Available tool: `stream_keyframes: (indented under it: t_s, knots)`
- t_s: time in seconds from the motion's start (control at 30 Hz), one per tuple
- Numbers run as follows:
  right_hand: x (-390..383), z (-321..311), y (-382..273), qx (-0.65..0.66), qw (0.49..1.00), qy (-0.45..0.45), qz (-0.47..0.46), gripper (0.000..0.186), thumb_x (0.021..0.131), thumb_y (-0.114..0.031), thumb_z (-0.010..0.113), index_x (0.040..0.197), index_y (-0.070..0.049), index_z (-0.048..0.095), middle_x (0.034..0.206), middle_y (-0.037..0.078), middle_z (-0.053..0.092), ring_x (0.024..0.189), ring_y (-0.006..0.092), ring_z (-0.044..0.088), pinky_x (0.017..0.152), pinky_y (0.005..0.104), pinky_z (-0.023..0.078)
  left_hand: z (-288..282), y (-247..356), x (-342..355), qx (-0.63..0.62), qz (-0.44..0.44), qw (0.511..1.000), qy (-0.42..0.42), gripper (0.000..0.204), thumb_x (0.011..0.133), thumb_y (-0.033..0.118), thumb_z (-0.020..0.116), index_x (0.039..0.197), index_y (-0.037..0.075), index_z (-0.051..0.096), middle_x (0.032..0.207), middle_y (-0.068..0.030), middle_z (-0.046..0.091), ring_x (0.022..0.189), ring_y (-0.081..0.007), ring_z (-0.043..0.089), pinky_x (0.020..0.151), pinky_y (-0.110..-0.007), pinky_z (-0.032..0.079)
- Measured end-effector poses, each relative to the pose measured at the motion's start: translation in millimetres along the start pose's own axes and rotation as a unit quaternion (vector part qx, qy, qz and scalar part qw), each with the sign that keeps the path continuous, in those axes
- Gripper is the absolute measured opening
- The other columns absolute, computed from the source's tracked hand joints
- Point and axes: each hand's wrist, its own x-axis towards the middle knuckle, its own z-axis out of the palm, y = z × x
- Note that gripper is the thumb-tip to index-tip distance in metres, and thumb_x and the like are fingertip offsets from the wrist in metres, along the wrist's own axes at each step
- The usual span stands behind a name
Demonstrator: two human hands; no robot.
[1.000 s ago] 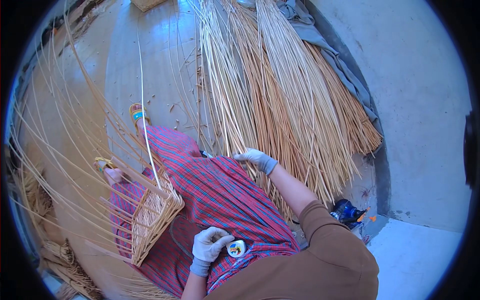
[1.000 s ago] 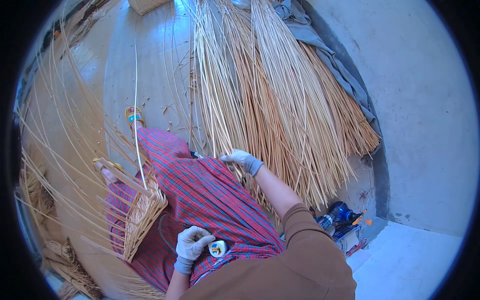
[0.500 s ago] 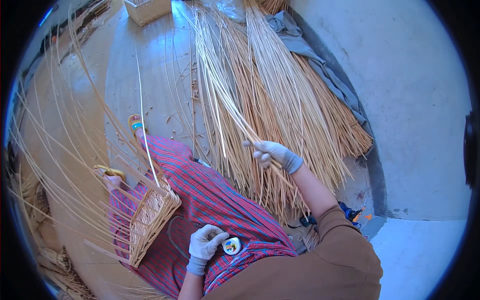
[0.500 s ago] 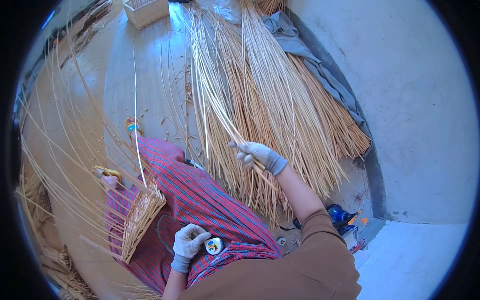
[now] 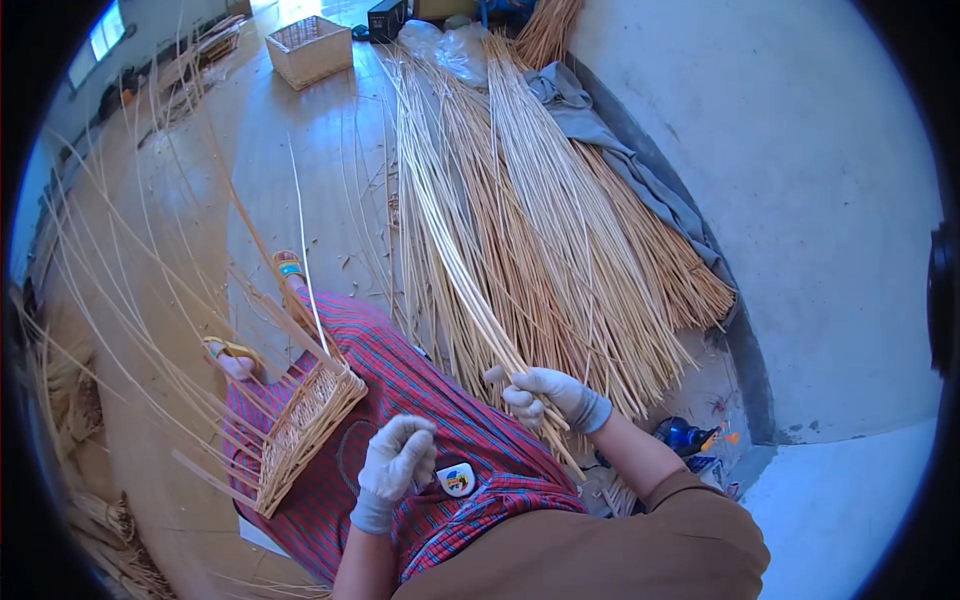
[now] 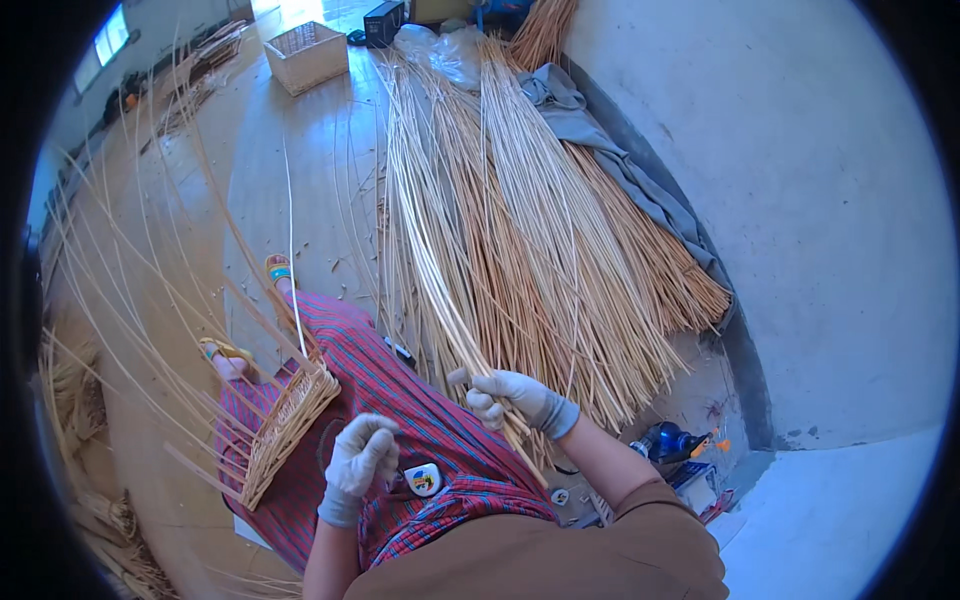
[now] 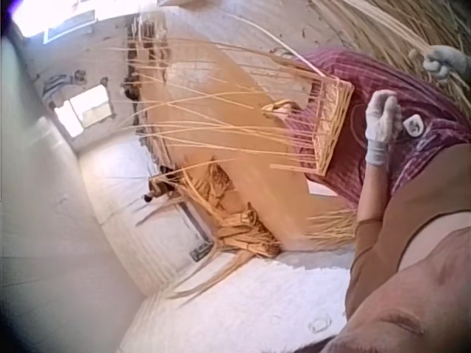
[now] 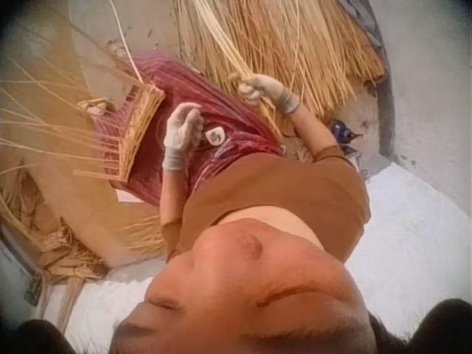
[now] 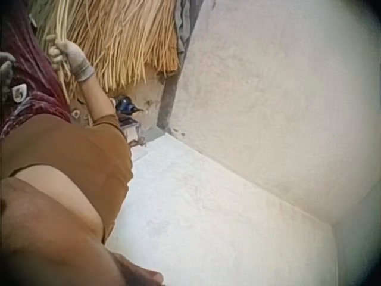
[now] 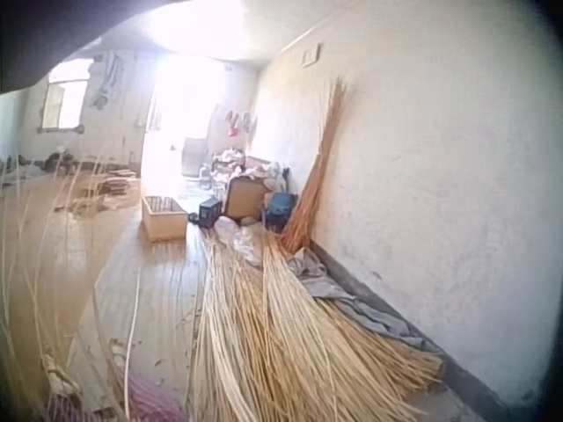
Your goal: Weaving a wicker basket base and sides using long thin wooden strips.
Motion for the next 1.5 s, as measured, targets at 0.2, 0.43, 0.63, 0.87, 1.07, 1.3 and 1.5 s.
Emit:
stream_keyframes:
  t_s: [0.2, 0.43, 0.63, 0.87, 1.07, 1.3, 1.5]
  knots:
    - [36, 41, 38, 0.011, 0.999, -0.004, 0.032, 0.047, 0.097, -0.034, 0.062, 0.131, -0.006, 0.044, 0.095, 0.008, 0.061, 0.083, 0.0198, 0.065, 0.072, 0.0322, 0.057, 23, 2, 79, -0.299, -0.034, 0.946, -0.118, 0.047, 0.1, 0.025, 0.058, 0.134, -0.003, 0.042, 0.116, -0.0175, 0.062, 0.098, -0.0319, 0.066, 0.085, -0.044, 0.057]
    - [71, 55, 33, -0.364, 0.929, 0.047, 0.039, 0.054, 0.1, -0.055, 0.047, 0.108, -0.004, 0.061, 0.07, 0.003, 0.062, 0.062, 0.0117, 0.063, 0.053, 0.025, 0.051, -21, 8, 93, -0.269, -0.071, 0.96, -0.006, 0.041, 0.096, 0.018, 0.058, 0.127, -0.008, 0.053, 0.115, -0.021, 0.064, 0.109, -0.0341, 0.064, 0.098, -0.046, 0.053]
    - [79, 59, 35, -0.391, 0.918, -0.005, 0.07, 0.037, 0.104, -0.041, 0.047, 0.103, -0.007, 0.063, 0.071, 0.0, 0.061, 0.059, 0.0086, 0.06, 0.053, 0.0213, 0.048, -36, 19, 85, -0.276, -0.053, 0.957, 0.067, 0.034, 0.094, 0.006, 0.061, 0.125, -0.002, 0.05, 0.115, -0.0166, 0.064, 0.101, -0.0259, 0.067, 0.089, -0.042, 0.06]
    - [131, -102, 34, -0.451, 0.805, 0.375, -0.093, 0.031, 0.097, -0.033, 0.058, 0.112, -0.006, 0.064, 0.091, 0.009, 0.069, 0.08, 0.0182, 0.067, 0.071, 0.0322, 0.055, -33, 18, 95, -0.133, 0.004, 0.985, 0.105, 0.026, 0.097, 0.007, 0.059, 0.12, 0.0, 0.052, 0.104, -0.0142, 0.064, 0.068, -0.0115, 0.061, 0.058, -0.028, 0.057]
    - [169, -218, 33, -0.634, 0.604, 0.478, -0.072, 0.037, 0.091, -0.021, 0.056, 0.125, -0.01, 0.06, 0.116, 0.021, 0.065, 0.11, 0.0368, 0.061, 0.095, 0.0452, 0.048, -16, 12, 91, -0.137, 0.024, 0.979, 0.149, 0.028, 0.097, 0.008, 0.059, 0.123, 0.002, 0.05, 0.102, -0.0115, 0.064, 0.067, -0.01, 0.06, 0.057, -0.028, 0.058]
    - [230, -247, 33, -0.577, 0.616, 0.534, 0.034, 0.031, 0.094, -0.021, 0.05, 0.121, -0.009, 0.06, 0.11, 0.024, 0.067, 0.105, 0.0416, 0.064, 0.091, 0.0505, 0.049, -5, 14, 96, -0.17, 0.011, 0.974, 0.147, 0.032, 0.097, 0.007, 0.058, 0.127, 0.002, 0.049, 0.103, -0.0112, 0.065, 0.065, -0.0101, 0.061, 0.055, -0.028, 0.058]
    - [255, -232, 33, -0.631, 0.586, 0.503, 0.07, 0.034, 0.09, -0.033, 0.061, 0.114, -0.009, 0.062, 0.108, 0.019, 0.069, 0.103, 0.037, 0.066, 0.088, 0.048, 0.051, -10, 15, 90, -0.16, 0.005, 0.975, 0.153, 0.039, 0.097, 0.009, 0.058, 0.133, 0.001, 0.045, 0.105, -0.0091, 0.062, 0.066, -0.0067, 0.059, 0.055, -0.025, 0.058]
